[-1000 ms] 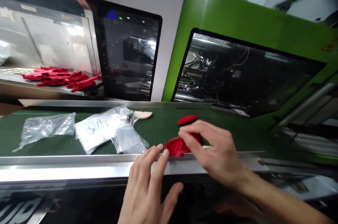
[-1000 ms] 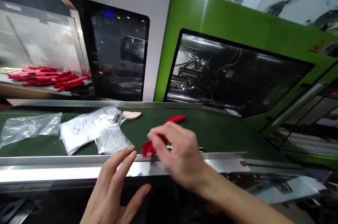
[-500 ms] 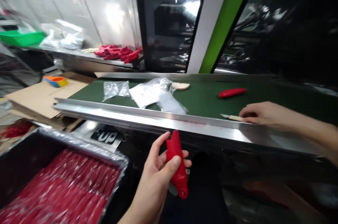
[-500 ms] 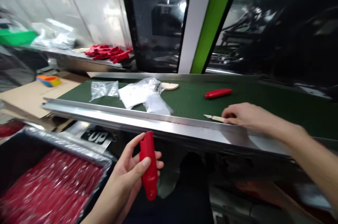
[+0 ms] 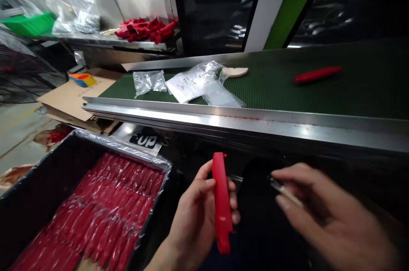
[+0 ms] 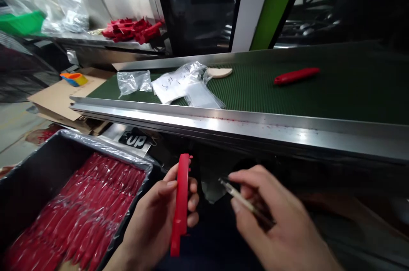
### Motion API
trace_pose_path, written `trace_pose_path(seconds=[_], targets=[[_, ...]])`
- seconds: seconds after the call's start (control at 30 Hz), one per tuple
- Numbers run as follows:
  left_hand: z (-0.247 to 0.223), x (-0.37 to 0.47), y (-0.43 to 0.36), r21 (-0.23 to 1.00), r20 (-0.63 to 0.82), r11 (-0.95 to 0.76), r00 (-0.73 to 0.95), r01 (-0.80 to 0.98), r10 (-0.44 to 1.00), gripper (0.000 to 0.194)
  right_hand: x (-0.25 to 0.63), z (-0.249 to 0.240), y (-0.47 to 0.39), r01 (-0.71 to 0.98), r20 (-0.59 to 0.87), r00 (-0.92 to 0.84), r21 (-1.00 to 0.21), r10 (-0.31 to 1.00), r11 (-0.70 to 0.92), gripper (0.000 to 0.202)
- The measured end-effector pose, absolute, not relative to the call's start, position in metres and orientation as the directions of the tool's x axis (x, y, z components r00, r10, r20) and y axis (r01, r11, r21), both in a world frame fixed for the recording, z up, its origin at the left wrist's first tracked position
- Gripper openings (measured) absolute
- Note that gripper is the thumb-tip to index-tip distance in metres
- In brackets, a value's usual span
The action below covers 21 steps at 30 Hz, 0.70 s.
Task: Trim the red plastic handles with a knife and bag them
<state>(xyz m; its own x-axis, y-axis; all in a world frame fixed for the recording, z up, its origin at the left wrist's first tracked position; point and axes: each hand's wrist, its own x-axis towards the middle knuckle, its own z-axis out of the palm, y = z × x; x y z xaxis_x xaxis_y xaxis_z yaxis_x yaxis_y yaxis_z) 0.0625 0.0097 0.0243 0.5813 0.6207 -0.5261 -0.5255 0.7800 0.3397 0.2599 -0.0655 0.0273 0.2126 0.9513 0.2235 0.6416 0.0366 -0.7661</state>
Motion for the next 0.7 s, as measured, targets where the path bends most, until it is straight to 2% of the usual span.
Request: trace_pose_path(seconds=[0.1, 0.17, 0.3, 0.4, 0.5, 0.7], targets=[[0.025, 0.064, 0.008, 0.347, -0.532, 0.778, 0.573, -0.524, 0.624, 0.036, 0.229, 0.016, -0.077, 0.588, 0.137, 0.093, -0.807, 0.986, 0.057, 0.022], [0.025, 0.066, 0.008, 0.357, -0.538, 0.768, 0.554, -0.532, 0.635, 0.034, 0.215, 0.010, -0.083, 0.517, 0.100, 0.122, -0.856, 0.987, 0.023, 0.020], [0.022, 0.075, 0.007, 0.379, -0.564, 0.735, 0.490, -0.561, 0.665, 0.027, 0.193, 0.005, -0.093, 0.372, 0.117, 0.261, -0.928, 0.958, 0.012, 0.010], [0.021, 0.080, 0.007, 0.426, -0.607, 0.714, 0.410, -0.556, 0.681, 0.030, 0.184, 0.002, -0.097, 0.301, 0.093, 0.316, -0.954, 0.944, -0.007, 0.015], [0.021, 0.082, 0.006, 0.478, -0.622, 0.695, 0.352, -0.537, 0.700, 0.035, 0.186, -0.002, -0.097, 0.380, 0.152, 0.282, -0.924, 0.947, 0.035, 0.026], [0.014, 0.075, 0.002, 0.617, -0.568, 0.628, 0.284, -0.474, 0.772, 0.029, 0.207, -0.001, -0.094, 0.535, 0.254, 0.332, -0.844, 0.908, 0.040, 0.023]])
